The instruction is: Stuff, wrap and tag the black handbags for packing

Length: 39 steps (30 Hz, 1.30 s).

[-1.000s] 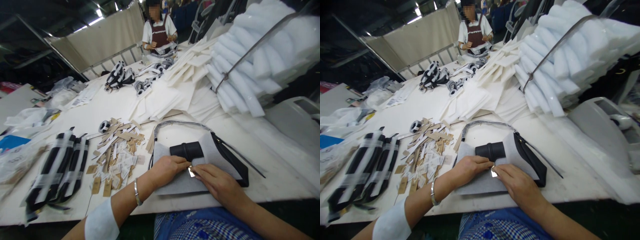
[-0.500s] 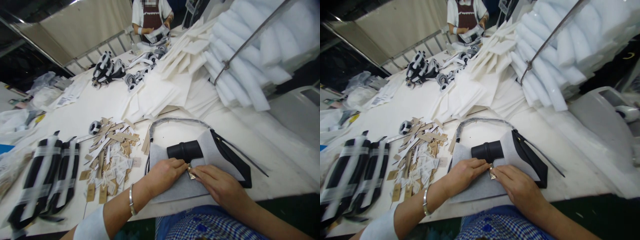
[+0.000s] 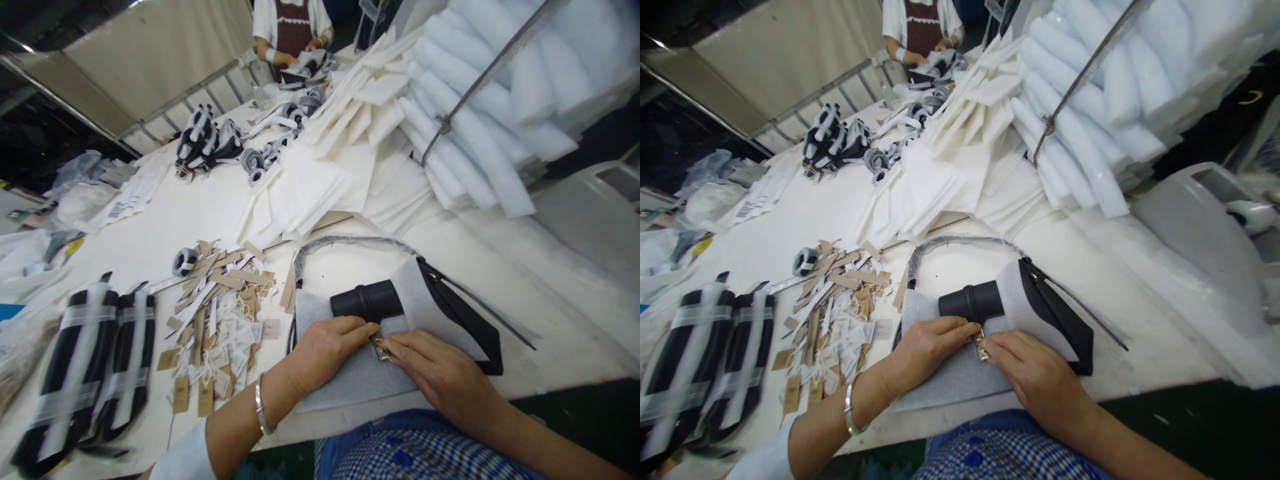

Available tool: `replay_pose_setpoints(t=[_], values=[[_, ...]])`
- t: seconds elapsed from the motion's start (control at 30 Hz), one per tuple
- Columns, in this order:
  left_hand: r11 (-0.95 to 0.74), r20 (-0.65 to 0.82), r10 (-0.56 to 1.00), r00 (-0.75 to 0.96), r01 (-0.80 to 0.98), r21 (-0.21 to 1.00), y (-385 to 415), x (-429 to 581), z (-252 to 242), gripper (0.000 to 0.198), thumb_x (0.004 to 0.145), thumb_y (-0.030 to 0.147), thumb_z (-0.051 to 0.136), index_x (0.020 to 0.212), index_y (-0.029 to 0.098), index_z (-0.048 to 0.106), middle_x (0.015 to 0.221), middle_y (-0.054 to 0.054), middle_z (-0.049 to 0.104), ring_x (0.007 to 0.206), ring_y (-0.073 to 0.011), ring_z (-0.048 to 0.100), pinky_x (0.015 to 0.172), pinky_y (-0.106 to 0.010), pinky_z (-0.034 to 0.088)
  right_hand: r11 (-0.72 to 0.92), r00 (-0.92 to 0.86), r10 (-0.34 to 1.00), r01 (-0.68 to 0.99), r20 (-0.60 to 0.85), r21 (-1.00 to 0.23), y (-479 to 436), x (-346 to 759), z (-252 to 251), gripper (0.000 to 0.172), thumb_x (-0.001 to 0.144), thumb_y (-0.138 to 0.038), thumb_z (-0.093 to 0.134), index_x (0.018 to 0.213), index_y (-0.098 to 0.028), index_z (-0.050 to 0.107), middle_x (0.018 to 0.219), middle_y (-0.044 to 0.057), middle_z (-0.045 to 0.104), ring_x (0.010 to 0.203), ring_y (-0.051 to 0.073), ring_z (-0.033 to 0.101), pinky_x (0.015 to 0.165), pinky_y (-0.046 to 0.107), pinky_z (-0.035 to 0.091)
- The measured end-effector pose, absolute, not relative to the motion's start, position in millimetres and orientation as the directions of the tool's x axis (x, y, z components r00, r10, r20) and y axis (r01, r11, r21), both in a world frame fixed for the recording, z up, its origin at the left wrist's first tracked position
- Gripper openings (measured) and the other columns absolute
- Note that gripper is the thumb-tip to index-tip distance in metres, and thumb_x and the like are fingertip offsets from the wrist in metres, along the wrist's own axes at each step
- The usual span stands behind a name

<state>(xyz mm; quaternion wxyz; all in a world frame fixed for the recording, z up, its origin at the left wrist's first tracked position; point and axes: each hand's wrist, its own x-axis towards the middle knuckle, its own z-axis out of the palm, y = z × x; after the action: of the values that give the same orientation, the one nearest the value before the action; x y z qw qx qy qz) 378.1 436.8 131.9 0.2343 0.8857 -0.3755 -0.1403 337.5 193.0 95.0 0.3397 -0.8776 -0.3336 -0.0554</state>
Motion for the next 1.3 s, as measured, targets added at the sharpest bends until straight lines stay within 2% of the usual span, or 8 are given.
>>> replay_pose_setpoints(t=[0.2, 0.43, 0.6, 0.7, 0.8, 1.0, 1.17, 1.3], values=[[-0.598, -0.09, -0.768, 0.633, -0.661, 0.452, 436.0, 378.9, 136.6, 0.031, 0.105, 0.022, 0.037, 0.128, 0.018, 0.056, 0.116, -0.007, 0.068, 0.101, -0.0179, 0.065, 0.086, -0.028, 0.054, -0.554, 0.773, 0.567, 0.614, 0.285, -0.562, 191.8, 337.0, 94.3, 0.031, 0.1, -0.014, 0.044, 0.124, -0.019, 0.064, 0.114, 0.008, 0.07, 0.102, 0.021, 0.065, 0.089, 0.036, 0.057], [-0.612, -0.063, -0.739, 0.671, -0.63, 0.478, 434.4, 380.7, 130.8, 0.021, 0.104, 0.024, 0.042, 0.111, 0.019, 0.062, 0.099, -0.003, 0.068, 0.089, -0.0148, 0.065, 0.079, -0.025, 0.055, -0.537, 0.771, 0.538, 0.624, 0.34, -0.567, 193.6, 338.1, 96.8, 0.029, 0.099, -0.012, 0.046, 0.12, -0.018, 0.066, 0.109, 0.008, 0.071, 0.098, 0.02, 0.066, 0.088, 0.034, 0.057], [-0.626, -0.037, -0.683, 0.729, -0.559, 0.544, 432.8, 382.8, 130.7, 0.022, 0.103, 0.027, 0.046, 0.117, 0.021, 0.061, 0.113, -0.004, 0.067, 0.096, -0.0134, 0.066, 0.082, -0.023, 0.056, -0.534, 0.768, 0.534, 0.63, 0.353, -0.563, 194.6, 338.5, 98.2, 0.027, 0.1, -0.013, 0.046, 0.119, -0.017, 0.064, 0.107, 0.007, 0.071, 0.097, 0.02, 0.066, 0.086, 0.033, 0.056], [-0.589, -0.024, -0.747, 0.664, -0.645, 0.487, 431.2, 385.0, 136.7, 0.023, 0.103, 0.022, 0.045, 0.12, 0.02, 0.061, 0.112, -0.004, 0.067, 0.099, -0.0137, 0.067, 0.083, -0.023, 0.056, -0.531, 0.769, 0.534, 0.629, 0.352, -0.568, 194.4, 337.8, 96.1, 0.026, 0.1, -0.012, 0.047, 0.12, -0.018, 0.063, 0.109, 0.007, 0.07, 0.098, 0.02, 0.065, 0.088, 0.033, 0.055], [-0.533, -0.018, -0.825, 0.565, -0.765, 0.362, 427.9, 388.4, 145.3, 0.024, 0.103, 0.019, 0.043, 0.119, 0.016, 0.06, 0.109, -0.006, 0.068, 0.096, -0.0153, 0.067, 0.082, -0.025, 0.057, -0.53, 0.771, 0.53, 0.626, 0.353, -0.572, 194.2, 337.1, 94.0, 0.027, 0.1, -0.012, 0.048, 0.122, -0.018, 0.062, 0.11, 0.007, 0.07, 0.1, 0.02, 0.064, 0.089, 0.034, 0.054], [-0.375, -0.118, -0.925, 0.36, -0.916, 0.141, 419.6, 401.7, 157.7, 0.017, 0.1, 0.016, 0.047, 0.106, 0.011, 0.062, 0.095, -0.006, 0.066, 0.077, -0.0175, 0.063, 0.061, -0.028, 0.054, -0.536, 0.779, 0.532, 0.613, 0.332, -0.58, 193.4, 336.7, 92.3, 0.025, 0.101, -0.016, 0.048, 0.12, -0.019, 0.064, 0.108, 0.008, 0.07, 0.096, 0.021, 0.065, 0.085, 0.035, 0.055], [-0.289, -0.179, -0.946, 0.27, -0.953, 0.094, 418.2, 414.7, 158.7, 0.019, 0.101, 0.018, 0.044, 0.105, 0.012, 0.062, 0.091, -0.005, 0.062, 0.074, -0.0179, 0.059, 0.057, -0.03, 0.049, -0.533, 0.783, 0.543, 0.601, 0.304, -0.596, 192.3, 336.5, 90.3, 0.026, 0.101, -0.016, 0.047, 0.121, -0.019, 0.063, 0.109, 0.007, 0.069, 0.097, 0.021, 0.064, 0.086, 0.036, 0.055], [-0.309, -0.191, -0.941, 0.279, -0.939, 0.152, 418.8, 419.2, 156.2, 0.021, 0.102, 0.018, 0.043, 0.099, 0.012, 0.063, 0.091, -0.006, 0.063, 0.076, -0.018, 0.058, 0.061, -0.03, 0.048, -0.529, 0.786, 0.54, 0.596, 0.301, -0.605, 192.6, 336.6, 90.8, 0.025, 0.101, -0.017, 0.047, 0.12, -0.019, 0.063, 0.108, 0.007, 0.069, 0.096, 0.021, 0.064, 0.085, 0.035, 0.055]])
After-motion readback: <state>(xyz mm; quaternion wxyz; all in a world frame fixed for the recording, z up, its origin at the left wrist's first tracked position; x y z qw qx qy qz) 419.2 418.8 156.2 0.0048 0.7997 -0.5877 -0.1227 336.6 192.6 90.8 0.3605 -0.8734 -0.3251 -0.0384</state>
